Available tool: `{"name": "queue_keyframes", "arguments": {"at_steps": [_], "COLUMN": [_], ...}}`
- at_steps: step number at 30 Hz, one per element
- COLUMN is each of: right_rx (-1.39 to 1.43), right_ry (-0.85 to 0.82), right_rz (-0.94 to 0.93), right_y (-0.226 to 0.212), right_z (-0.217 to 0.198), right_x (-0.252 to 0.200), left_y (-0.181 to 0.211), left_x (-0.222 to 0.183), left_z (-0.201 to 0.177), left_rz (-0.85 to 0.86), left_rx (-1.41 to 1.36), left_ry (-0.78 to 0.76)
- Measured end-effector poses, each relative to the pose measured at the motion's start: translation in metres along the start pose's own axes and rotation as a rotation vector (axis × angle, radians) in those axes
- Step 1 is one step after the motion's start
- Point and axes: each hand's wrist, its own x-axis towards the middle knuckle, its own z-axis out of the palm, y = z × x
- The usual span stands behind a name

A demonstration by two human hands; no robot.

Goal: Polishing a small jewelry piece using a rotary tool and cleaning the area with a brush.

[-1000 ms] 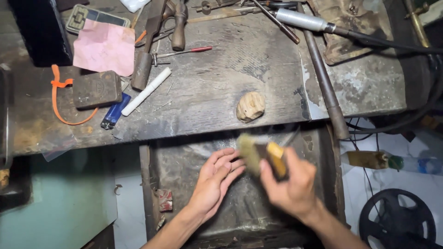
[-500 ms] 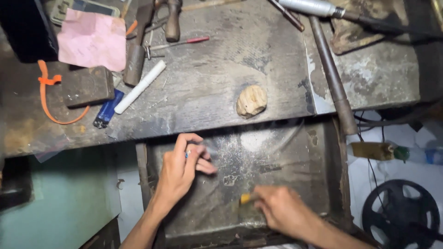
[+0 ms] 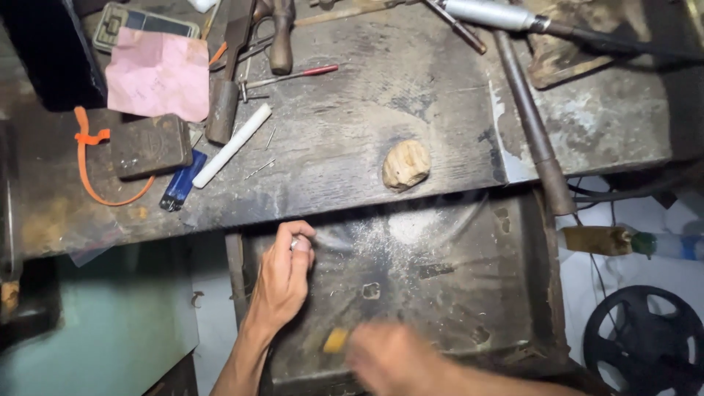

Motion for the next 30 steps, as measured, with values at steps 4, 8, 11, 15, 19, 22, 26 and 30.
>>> {"name": "queue_keyframes", "arguments": {"at_steps": [4,8,11,15,19,22,26,30], "right_rx": [-0.011,-0.352,-0.168,0.158,0.046,-0.088,0.003,-0.003], "right_ry": [-0.330,0.126,0.069,-0.516,-0.148,0.154,-0.072,-0.181], "right_rz": [-0.051,0.058,0.093,0.089,0.245,0.259,0.458,0.172], "right_y": [0.009,0.048,0.011,-0.006,0.014,0.029,-0.014,0.000], "right_z": [0.021,-0.013,0.003,0.053,0.033,-0.001,0.020,0.062], "right_x": [0.002,0.025,0.014,0.011,0.044,0.054,0.052,0.089], "left_y": [-0.002,0.001,0.006,-0.006,-0.004,-0.002,-0.006,-0.005], "left_x": [0.003,0.002,0.001,0.004,-0.002,0.002,0.004,0.003], "left_z": [0.004,0.001,0.004,0.004,-0.005,-0.006,-0.005,-0.005], "left_rz": [0.047,0.141,0.094,0.109,0.148,0.168,0.237,0.202], "left_rx": [-0.014,-0.105,-0.219,-0.274,-0.307,-0.419,-0.440,-0.425], "left_ry": [0.006,-0.077,-0.069,0.076,0.228,0.320,0.349,0.363]}}
